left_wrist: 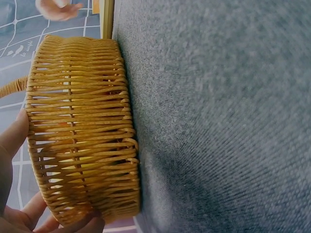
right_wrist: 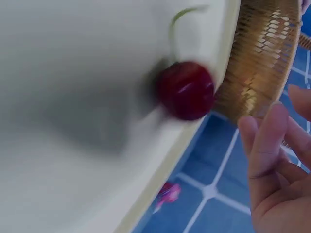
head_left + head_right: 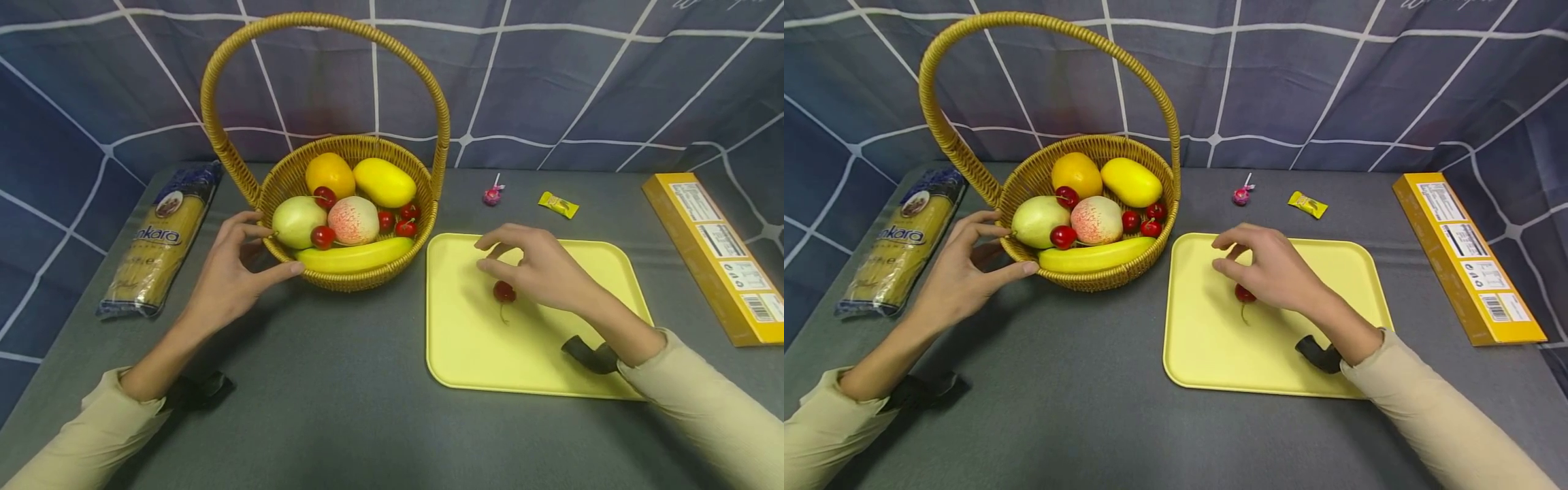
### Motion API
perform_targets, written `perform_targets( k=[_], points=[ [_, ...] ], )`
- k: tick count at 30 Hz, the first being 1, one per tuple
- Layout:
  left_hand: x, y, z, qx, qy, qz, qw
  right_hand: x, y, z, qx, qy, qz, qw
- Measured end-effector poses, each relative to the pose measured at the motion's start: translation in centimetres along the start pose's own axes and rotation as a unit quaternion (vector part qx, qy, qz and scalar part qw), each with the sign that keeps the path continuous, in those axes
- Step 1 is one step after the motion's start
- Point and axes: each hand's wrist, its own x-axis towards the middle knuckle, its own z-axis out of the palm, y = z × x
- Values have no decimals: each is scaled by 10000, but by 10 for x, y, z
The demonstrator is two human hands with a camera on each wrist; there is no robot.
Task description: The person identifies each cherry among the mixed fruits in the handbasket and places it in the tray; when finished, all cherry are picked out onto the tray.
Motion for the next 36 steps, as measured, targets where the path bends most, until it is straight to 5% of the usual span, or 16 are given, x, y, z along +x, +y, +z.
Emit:
perform_targets(
  k=[12,19,27,36],
  points=[
    [-1,-2,-1,-44,-12,39,10000,57,-44,22,160,4,-1274,9917],
    [0,-2,-1,-33,-19,34,10000,94,-54,26,-355,-765,-920,9922],
    [0,-2,-2,-6,-17,61,10000,120,-54,37,-1078,-1735,-582,9772],
    [1,-2,-2,-1,-26,87,10000,131,-56,39,-1527,-2235,-209,9624]
  ],
)
